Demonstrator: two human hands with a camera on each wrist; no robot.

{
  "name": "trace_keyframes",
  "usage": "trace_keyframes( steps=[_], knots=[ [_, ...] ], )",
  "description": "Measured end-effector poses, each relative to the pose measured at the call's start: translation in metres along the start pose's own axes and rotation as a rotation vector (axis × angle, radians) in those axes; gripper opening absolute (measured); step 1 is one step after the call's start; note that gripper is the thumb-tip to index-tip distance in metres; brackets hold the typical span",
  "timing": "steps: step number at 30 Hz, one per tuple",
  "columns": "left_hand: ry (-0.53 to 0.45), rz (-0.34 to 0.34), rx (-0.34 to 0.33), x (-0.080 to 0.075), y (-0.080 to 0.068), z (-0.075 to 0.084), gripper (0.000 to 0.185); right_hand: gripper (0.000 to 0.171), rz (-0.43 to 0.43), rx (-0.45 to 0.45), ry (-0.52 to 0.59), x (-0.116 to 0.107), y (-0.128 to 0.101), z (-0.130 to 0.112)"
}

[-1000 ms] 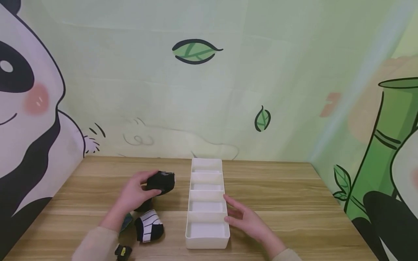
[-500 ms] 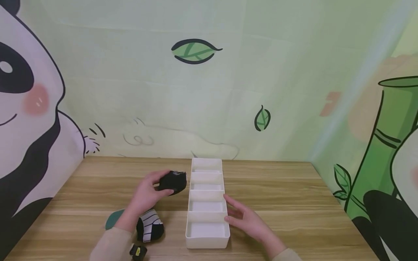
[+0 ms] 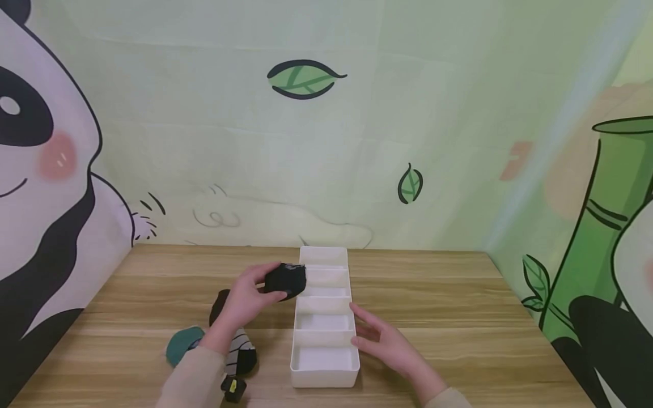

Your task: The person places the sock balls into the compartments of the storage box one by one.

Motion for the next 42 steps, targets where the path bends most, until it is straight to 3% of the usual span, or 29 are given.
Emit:
trace_keyframes(
  steps=[10, 25, 29, 42],
  knots=[
    [-0.031, 0.008, 0.022, 0.02, 0.016, 0.004, 0.063, 0.07, -0.008, -0.001, -0.001, -0.001, 0.0, -0.001],
    [-0.026, -0.002, 0.065, 0.031, 0.049, 0.005, 0.063, 0.069, -0.019, -0.025, 0.028, 0.001, 0.001, -0.003],
    [-0.005, -0.007, 0.108, 0.033, 0.057, 0.006, 0.062, 0.069, -0.025, -0.017, 0.032, 0.002, 0.001, -0.004],
    [0.104, -0.008, 0.133, 0.044, 0.076, 0.011, 0.063, 0.068, -0.015, -0.015, 0.029, 0.001, 0.002, -0.003]
  ],
)
Point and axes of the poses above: each hand's wrist, its own y-axis towards the middle knuckle, its own x-axis out of the palm, z = x × y, the point moved 8 cm from there along y, towards the middle knuckle, and after that the axes turned 12 degrees about x, right-handed, at the moved point
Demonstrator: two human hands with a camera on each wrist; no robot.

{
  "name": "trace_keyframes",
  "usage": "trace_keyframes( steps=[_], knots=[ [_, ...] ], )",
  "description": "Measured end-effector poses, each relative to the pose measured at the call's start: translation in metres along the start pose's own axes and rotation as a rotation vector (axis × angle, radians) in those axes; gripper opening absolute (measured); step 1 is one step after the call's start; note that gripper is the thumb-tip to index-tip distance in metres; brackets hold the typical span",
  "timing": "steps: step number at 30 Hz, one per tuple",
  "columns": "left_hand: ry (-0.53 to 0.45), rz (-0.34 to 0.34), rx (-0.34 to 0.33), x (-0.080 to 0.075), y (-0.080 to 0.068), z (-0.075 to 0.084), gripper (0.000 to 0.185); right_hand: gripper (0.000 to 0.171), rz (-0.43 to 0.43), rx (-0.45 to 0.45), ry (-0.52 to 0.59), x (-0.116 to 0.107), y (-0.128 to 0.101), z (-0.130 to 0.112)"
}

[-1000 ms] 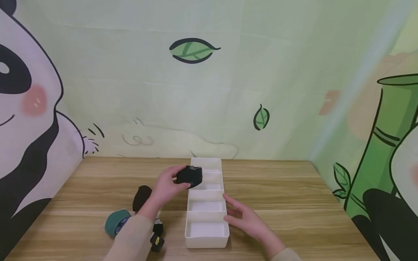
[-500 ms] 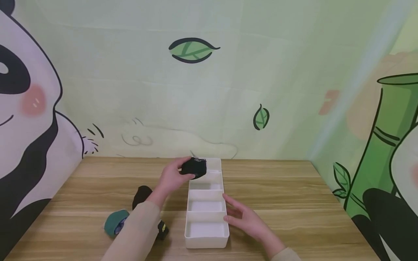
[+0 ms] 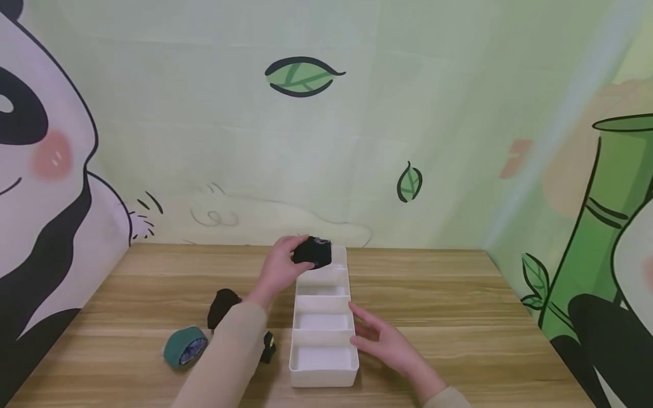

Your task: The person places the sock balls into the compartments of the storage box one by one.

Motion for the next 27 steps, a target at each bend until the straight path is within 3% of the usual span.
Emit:
trace_keyframes(
  steps=[14, 27],
  knots=[
    [0.043, 0.008, 0.006, 0.005, 0.014, 0.003, 0.063, 0.068, -0.018, -0.017, 0.009, 0.0, -0.002, -0.004],
    [0.052, 0.003, 0.0, 0.013, 0.011, -0.016, 0.062, 0.067, 0.0, -0.006, -0.017, -0.001, -0.002, -0.002]
  ],
)
Point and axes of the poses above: each hand's wrist, its own y-axis towards the middle knuckle, its own x-axis out of the palm, z = x × y, the point moved 8 cm from there along y, towards the middle knuckle, and after that the axes turned 12 degrees about x, right-handed, at the moved point
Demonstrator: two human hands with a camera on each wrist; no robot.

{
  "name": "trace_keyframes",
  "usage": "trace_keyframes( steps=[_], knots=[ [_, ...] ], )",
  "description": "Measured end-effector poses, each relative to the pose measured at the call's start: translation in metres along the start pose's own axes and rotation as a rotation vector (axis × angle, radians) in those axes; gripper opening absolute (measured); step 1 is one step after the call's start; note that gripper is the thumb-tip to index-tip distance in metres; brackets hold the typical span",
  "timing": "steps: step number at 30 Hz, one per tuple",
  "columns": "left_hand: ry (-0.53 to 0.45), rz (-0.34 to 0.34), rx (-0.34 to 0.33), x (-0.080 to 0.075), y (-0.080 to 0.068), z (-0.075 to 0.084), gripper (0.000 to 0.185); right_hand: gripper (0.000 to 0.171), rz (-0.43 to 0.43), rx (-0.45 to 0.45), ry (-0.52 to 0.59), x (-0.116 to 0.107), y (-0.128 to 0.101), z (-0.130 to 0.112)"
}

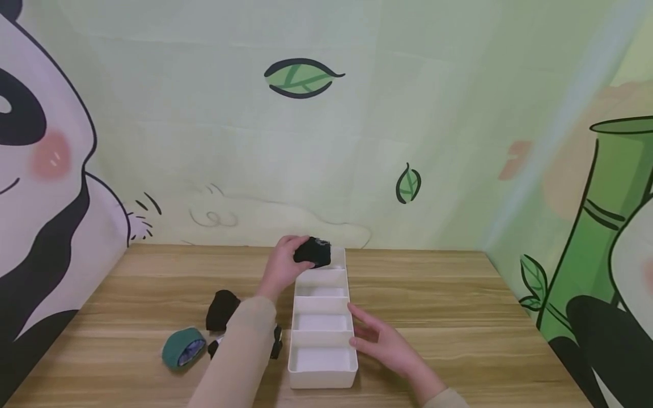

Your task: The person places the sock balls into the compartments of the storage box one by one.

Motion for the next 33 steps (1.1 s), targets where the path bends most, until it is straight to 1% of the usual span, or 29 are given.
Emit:
trace_keyframes(
  steps=[6, 11, 18, 22, 25, 29, 32, 33],
  knots=[
    [0.018, -0.018, -0.012, 0.0, 0.002, 0.0, 0.061, 0.068, -0.004, -0.006, 0.005, 0.001, 0.0, -0.002],
    [0.038, -0.031, 0.005, 0.003, 0.003, 0.003, 0.061, 0.067, -0.009, -0.005, 0.016, 0.002, 0.0, -0.001],
    [0.057, -0.045, 0.009, 0.007, 0.004, 0.002, 0.061, 0.068, -0.012, -0.013, 0.025, 0.001, 0.0, 0.0],
    [0.034, -0.041, -0.006, 0.007, 0.003, 0.0, 0.061, 0.068, -0.017, -0.012, 0.027, 0.002, 0.0, 0.0],
    [0.032, -0.052, -0.004, 0.007, 0.003, -0.001, 0.057, 0.068, -0.016, -0.012, 0.025, 0.002, 0.0, 0.0],
    [-0.028, -0.071, -0.009, 0.009, 0.0, -0.001, 0.05, 0.068, -0.011, -0.008, 0.021, 0.002, 0.0, 0.001],
    [-0.097, -0.07, -0.037, 0.01, -0.003, -0.002, 0.047, 0.069, -0.01, -0.004, 0.024, 0.001, 0.001, 0.001],
    [-0.105, -0.069, -0.041, 0.01, -0.004, -0.002, 0.047, 0.069, -0.01, -0.005, 0.027, 0.001, 0.001, 0.002]
  ],
)
Point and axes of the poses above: each hand's wrist, its own y-axis towards the middle knuckle, its own x-axis out of the palm, z = x × y, the point moved 8 cm from there along y, towards the middle knuckle, and after that the axes turned 12 degrees about x, right-handed, at the moved point
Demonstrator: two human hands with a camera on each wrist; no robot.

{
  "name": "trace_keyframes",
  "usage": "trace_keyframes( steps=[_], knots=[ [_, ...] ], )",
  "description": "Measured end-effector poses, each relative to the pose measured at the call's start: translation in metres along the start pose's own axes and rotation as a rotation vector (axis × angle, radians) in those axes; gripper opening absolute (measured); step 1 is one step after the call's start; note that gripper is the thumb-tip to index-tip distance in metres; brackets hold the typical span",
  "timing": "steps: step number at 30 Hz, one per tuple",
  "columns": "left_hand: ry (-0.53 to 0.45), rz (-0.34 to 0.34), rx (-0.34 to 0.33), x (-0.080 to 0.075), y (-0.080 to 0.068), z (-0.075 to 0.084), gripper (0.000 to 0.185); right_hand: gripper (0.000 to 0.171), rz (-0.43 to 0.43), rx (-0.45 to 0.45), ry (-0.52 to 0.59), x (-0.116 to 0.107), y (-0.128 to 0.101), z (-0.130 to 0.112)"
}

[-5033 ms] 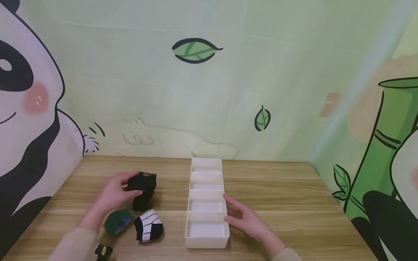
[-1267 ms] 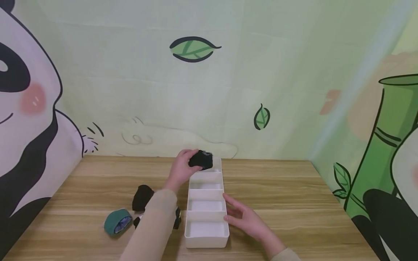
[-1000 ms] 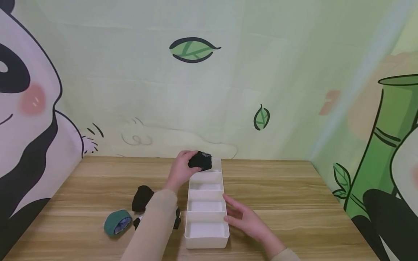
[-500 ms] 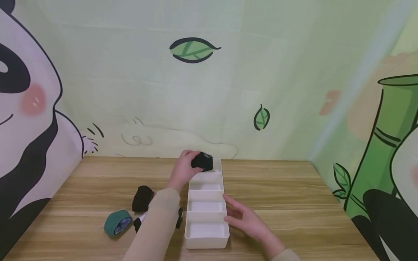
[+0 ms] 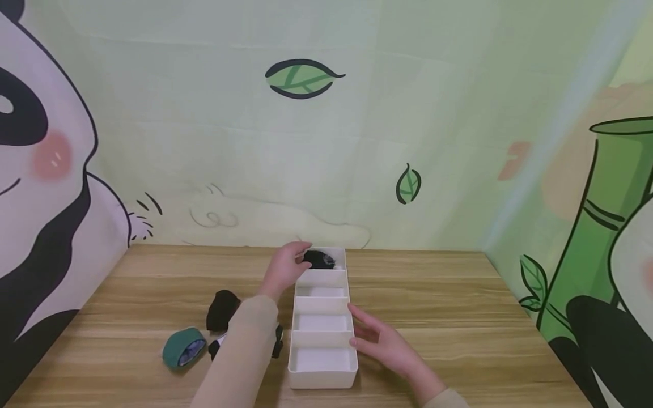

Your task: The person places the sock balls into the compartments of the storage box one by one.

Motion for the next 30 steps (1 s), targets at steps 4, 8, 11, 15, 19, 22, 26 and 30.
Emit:
trace_keyframes(
  steps=[4, 8, 11, 15, 19, 22, 26, 30],
  knots=[
    [-0.021, 0.012, -0.009, -0.003, -0.003, 0.0, 0.046, 0.069, 0.005, 0.0, 0.004, 0.0, 0.0, 0.0],
    [-0.037, 0.024, -0.014, -0.005, -0.004, 0.0, 0.045, 0.069, 0.014, 0.001, -0.007, -0.001, 0.001, 0.0],
    [-0.054, 0.032, -0.013, -0.006, -0.004, 0.001, 0.044, 0.068, 0.02, -0.002, -0.012, -0.001, 0.0, 0.0],
    [-0.077, 0.04, 0.006, -0.007, -0.003, 0.006, 0.045, 0.067, 0.02, 0.001, -0.002, -0.001, 0.0, -0.001],
    [-0.073, 0.039, 0.027, -0.009, -0.004, 0.012, 0.046, 0.067, 0.018, 0.005, 0.0, -0.001, 0.0, -0.001],
    [-0.061, 0.035, 0.043, -0.01, -0.005, 0.015, 0.046, 0.067, 0.019, 0.008, 0.002, -0.001, 0.0, -0.001],
    [-0.072, 0.036, 0.045, -0.01, -0.009, 0.017, 0.047, 0.067, 0.016, 0.008, 0.007, 0.0, 0.0, -0.001],
    [-0.104, 0.037, 0.06, -0.01, -0.013, 0.022, 0.047, 0.068, 0.018, 0.008, -0.001, 0.0, 0.0, -0.001]
  ],
)
Point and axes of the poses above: each hand's wrist, its own y-axis towards the middle knuckle, its own x-axis out of the palm, z = x × y, the point moved 8 cm from there along y, towards the middle knuckle, and after that the axes turned 12 degrees about x, right-handed, at the moved point
